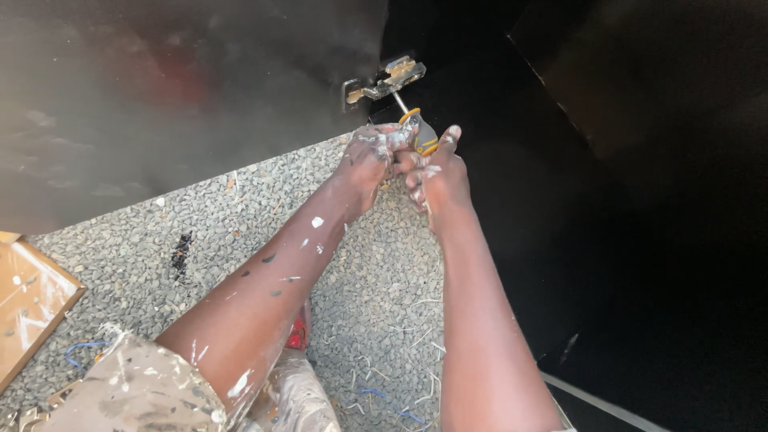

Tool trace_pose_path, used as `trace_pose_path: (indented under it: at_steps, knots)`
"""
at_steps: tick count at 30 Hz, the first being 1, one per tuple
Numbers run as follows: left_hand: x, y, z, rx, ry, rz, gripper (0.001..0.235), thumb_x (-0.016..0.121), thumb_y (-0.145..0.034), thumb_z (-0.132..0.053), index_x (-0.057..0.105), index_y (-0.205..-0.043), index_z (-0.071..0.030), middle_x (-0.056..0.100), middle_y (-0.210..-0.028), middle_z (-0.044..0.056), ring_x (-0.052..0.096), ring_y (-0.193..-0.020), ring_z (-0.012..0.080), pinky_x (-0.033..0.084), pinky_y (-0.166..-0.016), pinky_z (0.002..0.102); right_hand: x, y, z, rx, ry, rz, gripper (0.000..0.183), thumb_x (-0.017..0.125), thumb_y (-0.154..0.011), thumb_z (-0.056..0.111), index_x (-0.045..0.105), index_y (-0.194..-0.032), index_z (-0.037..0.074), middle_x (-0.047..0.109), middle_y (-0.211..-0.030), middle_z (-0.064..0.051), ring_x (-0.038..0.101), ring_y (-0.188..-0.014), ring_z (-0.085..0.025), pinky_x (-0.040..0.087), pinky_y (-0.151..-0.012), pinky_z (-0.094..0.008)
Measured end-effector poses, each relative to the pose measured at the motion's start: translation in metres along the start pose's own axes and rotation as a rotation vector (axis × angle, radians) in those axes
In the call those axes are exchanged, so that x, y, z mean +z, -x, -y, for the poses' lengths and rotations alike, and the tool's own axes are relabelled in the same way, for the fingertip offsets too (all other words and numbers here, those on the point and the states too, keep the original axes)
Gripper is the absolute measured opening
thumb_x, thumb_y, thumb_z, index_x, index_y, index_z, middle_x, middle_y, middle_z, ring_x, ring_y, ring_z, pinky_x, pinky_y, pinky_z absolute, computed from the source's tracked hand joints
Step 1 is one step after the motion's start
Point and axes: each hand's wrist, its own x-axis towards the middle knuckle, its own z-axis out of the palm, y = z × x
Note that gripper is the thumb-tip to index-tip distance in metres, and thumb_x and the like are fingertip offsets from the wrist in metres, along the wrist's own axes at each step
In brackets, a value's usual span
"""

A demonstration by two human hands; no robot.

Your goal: The person uses a screwdriver to tighten screws on the hinges of a black cabinet door. They hold the door open with one hand while manipulating the tool with the other to secure the hardware.

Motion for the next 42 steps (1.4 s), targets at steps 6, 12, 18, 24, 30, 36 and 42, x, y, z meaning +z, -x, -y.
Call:
trace_pose_path:
  at_steps: [6,12,18,24,30,36,42]
  knots:
    - [0.001,-0.009,0.004,-0.012,0.002,-0.111,0.032,0.086,-0.102,-0.013,0.088,-0.126,0.008,0.08,-0.087,0.016,0.088,-0.079,0.0255,0.081,-0.076,0.043,0.005,0.043,-0.001,-0.32,0.645,-0.332,0.049,0.056,-0.123,0.061,0.057,-0.159,0.028,0.088,-0.139,-0.008,0.088,-0.127,-0.033,0.072,-0.11,-0.057]
    - [0.009,0.004,-0.019,-0.035,0.037,-0.155,0.016,0.095,-0.096,-0.009,0.091,-0.109,-0.002,0.068,-0.072,0.004,0.069,-0.057,0.0119,0.072,-0.058,0.036,0.015,0.015,-0.037,-0.606,0.757,-0.301,0.047,0.062,-0.122,0.029,0.058,-0.161,0.003,0.079,-0.141,-0.023,0.081,-0.135,-0.053,0.068,-0.114,-0.066]
    - [-0.01,-0.001,-0.003,-0.07,0.045,0.215,0.046,0.078,-0.116,-0.039,0.075,-0.147,-0.006,0.071,-0.097,0.005,0.073,-0.083,0.0189,0.067,-0.071,0.035,0.001,0.014,0.015,-0.161,0.213,-0.232,0.074,0.037,-0.126,0.059,0.076,-0.082,0.013,0.061,-0.055,0.002,0.059,-0.039,-0.016,0.045,-0.033,-0.029]
    - [0.015,-0.019,0.003,-0.044,0.124,-0.058,0.026,0.099,-0.101,-0.027,0.088,-0.102,-0.003,0.073,-0.077,0.005,0.077,-0.066,0.0188,0.075,-0.067,0.04,-0.012,-0.012,0.014,-0.068,0.17,-0.081,0.091,0.015,-0.123,0.072,0.071,-0.083,0.012,0.057,-0.057,-0.008,0.049,-0.035,-0.02,0.036,-0.03,-0.03]
    - [0.042,0.017,-0.03,-0.047,0.002,-0.172,0.033,0.093,-0.103,-0.034,0.087,-0.105,-0.001,0.077,-0.081,0.005,0.079,-0.07,0.0134,0.069,-0.065,0.026,0.001,0.026,-0.022,-0.506,0.774,-0.434,0.042,0.054,-0.124,0.057,0.075,-0.137,0.023,0.087,-0.122,-0.01,0.087,-0.119,-0.042,0.074,-0.1,-0.063]
    - [0.03,0.008,-0.022,-0.13,-0.148,-0.266,0.038,0.08,-0.113,-0.03,0.083,-0.12,0.007,0.078,-0.098,0.009,0.065,-0.088,0.0134,0.062,-0.08,0.023,0.004,0.029,-0.032,-0.85,1.036,-0.313,0.054,0.051,-0.132,0.024,0.041,-0.179,0.0,0.052,-0.161,-0.03,0.074,-0.137,-0.057,0.072,-0.093,-0.075]
    - [-0.011,-0.033,0.022,-0.26,-0.312,-0.27,0.049,0.052,-0.127,-0.041,0.086,-0.146,-0.01,0.093,-0.124,0.011,0.09,-0.113,0.0233,0.066,-0.115,0.045,0.021,0.042,-0.001,-0.466,0.702,-0.229,0.054,0.039,-0.127,0.027,0.036,-0.176,0.005,0.078,-0.149,-0.02,0.086,-0.129,-0.05,0.071,-0.104,-0.07]
